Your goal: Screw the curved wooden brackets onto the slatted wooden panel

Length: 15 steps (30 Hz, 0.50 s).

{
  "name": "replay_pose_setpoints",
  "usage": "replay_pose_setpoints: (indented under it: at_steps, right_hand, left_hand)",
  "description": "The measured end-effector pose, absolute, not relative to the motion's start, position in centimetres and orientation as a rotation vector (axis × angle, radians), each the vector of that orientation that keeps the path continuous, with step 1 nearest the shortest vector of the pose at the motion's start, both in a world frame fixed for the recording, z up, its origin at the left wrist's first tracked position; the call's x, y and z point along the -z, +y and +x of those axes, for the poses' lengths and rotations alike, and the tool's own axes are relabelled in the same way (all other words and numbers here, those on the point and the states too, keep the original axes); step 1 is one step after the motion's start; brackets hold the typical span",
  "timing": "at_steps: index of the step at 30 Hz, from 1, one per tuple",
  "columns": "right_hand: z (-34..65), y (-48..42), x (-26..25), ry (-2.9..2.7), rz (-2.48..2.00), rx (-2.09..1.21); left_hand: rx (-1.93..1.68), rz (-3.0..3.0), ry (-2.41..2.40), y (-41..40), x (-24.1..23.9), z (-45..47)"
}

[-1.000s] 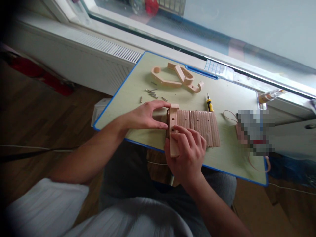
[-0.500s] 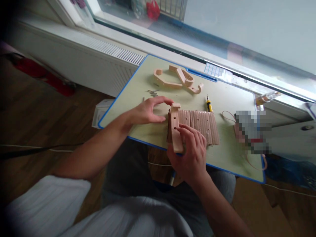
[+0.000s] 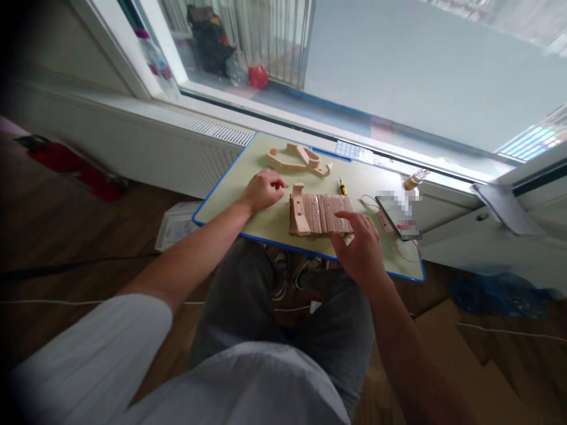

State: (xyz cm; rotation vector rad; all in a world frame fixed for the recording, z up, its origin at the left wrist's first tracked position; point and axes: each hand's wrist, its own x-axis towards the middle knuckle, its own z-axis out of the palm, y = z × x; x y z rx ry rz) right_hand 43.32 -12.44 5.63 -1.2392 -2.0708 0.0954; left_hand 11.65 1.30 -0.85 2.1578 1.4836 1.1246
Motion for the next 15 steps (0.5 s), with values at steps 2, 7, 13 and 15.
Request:
replay_pose_setpoints:
  at_steps: [2,7,13,15]
  right_hand:
    - [42.6,-11.6,-5.9,-2.18,-1.168,-0.164]
    - [39.3,-7.8,-4.0,-2.431,-1.046,-0.309]
    - [38.5,-4.2,-2.4,-2.115,-1.032,-0.578]
    - [38.7,-4.0,-2.7,-2.063,-1.063,-0.605]
  left_hand:
    - [-1.124,2.158,1.491,1.4,0.8,11.7]
    - [-1.047,2.176,1.443,1.8,1.3,11.6]
    - [-0.834,2.208,1.244,1.5,1.3,11.0]
    - [-0.795,2.186,1.238,1.6,0.8,10.9]
